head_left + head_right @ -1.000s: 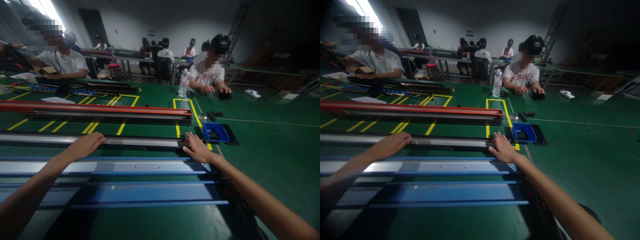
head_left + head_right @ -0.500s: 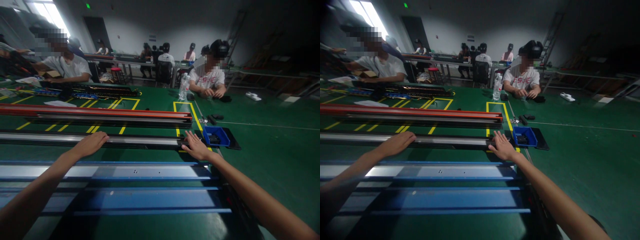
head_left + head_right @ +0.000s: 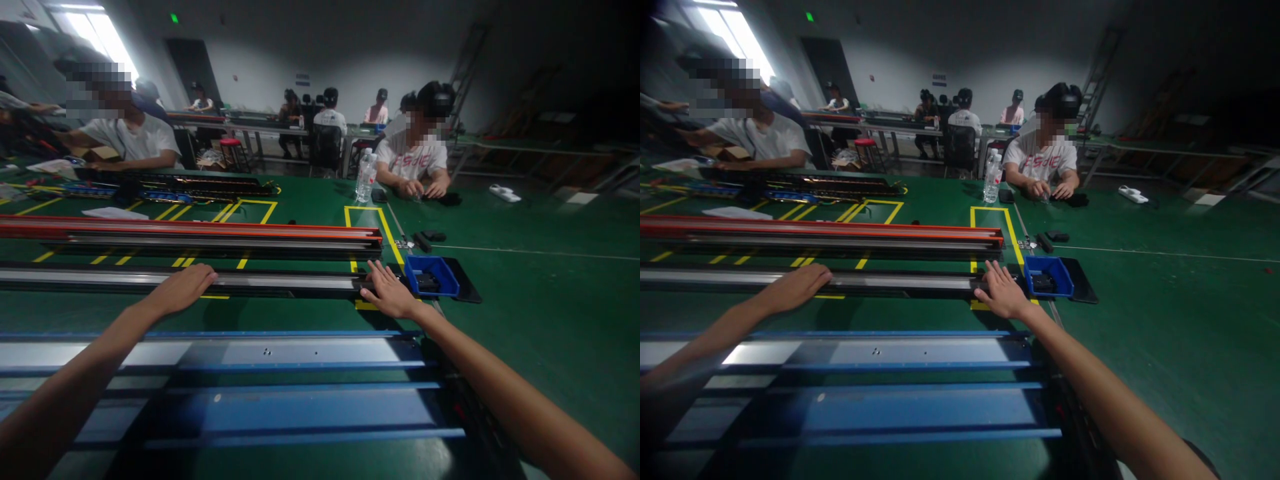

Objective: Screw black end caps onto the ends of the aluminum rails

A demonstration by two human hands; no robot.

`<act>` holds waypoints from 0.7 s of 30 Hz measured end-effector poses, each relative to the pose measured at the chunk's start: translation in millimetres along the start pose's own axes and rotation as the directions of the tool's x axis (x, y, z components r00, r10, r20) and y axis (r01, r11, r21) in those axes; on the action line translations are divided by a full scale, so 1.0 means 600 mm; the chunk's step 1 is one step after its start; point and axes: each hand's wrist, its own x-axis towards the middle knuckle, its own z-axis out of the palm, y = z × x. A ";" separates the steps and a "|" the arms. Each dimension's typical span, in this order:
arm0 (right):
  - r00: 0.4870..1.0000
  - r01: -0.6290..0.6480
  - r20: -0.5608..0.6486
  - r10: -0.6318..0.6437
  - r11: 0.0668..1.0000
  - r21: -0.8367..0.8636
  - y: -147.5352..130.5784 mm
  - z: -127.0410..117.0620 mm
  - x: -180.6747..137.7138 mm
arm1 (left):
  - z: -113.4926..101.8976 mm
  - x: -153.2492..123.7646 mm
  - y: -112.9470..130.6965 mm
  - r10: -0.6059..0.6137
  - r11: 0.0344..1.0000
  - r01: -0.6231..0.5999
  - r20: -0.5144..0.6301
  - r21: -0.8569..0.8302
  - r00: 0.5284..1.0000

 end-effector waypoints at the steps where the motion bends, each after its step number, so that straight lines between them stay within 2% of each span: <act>1: 1.000 -0.001 0.002 0.001 1.000 0.001 0.001 0.000 0.001 | 0.002 0.001 -0.002 0.004 1.000 -0.004 -0.003 0.001 1.000; 9: 1.000 -0.009 0.005 0.009 1.000 0.003 0.005 -0.002 0.011 | 0.010 0.011 -0.012 0.021 1.000 -0.022 -0.017 -0.005 1.000; 21: 1.000 -0.017 0.000 0.017 0.999 -0.027 0.015 0.002 0.031 | 0.002 0.028 -0.008 0.003 1.000 -0.003 -0.013 -0.017 1.000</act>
